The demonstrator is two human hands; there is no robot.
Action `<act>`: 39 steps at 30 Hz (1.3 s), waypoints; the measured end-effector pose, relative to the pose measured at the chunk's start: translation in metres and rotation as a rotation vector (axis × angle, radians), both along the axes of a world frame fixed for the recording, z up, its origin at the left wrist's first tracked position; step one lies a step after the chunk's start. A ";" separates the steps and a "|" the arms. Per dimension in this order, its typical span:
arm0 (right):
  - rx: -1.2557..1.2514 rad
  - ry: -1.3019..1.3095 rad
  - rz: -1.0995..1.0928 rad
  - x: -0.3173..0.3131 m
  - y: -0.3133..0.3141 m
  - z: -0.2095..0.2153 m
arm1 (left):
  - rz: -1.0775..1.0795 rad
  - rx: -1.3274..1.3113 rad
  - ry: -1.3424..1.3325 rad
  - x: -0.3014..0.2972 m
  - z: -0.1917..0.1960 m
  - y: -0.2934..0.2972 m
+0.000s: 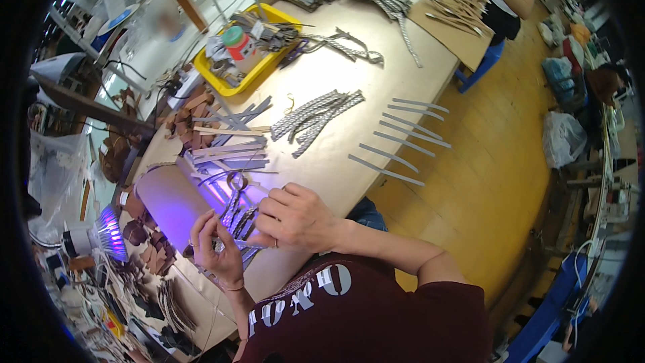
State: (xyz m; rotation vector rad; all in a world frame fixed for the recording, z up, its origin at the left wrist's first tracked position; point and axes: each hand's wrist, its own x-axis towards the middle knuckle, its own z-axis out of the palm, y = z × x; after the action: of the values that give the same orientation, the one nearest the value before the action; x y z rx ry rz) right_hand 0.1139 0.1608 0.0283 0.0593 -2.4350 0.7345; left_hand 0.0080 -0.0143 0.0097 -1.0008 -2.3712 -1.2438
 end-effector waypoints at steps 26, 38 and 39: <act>-0.115 -0.920 -0.780 0.093 0.253 -0.017 | -0.497 -0.159 -0.115 0.031 -0.030 0.035; -0.068 -1.177 -0.719 0.083 0.316 -0.057 | -0.518 -0.208 -0.190 0.026 -0.020 0.043; -0.076 -1.192 -0.678 0.081 0.322 -0.058 | -0.541 -0.211 -0.175 0.024 -0.019 0.045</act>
State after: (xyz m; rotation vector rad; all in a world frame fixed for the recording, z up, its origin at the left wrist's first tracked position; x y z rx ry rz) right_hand 0.1953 0.4828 -0.0297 -1.5461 -3.1073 0.5930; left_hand 0.0324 0.0304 -0.0093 -1.7539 -2.4913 -1.3083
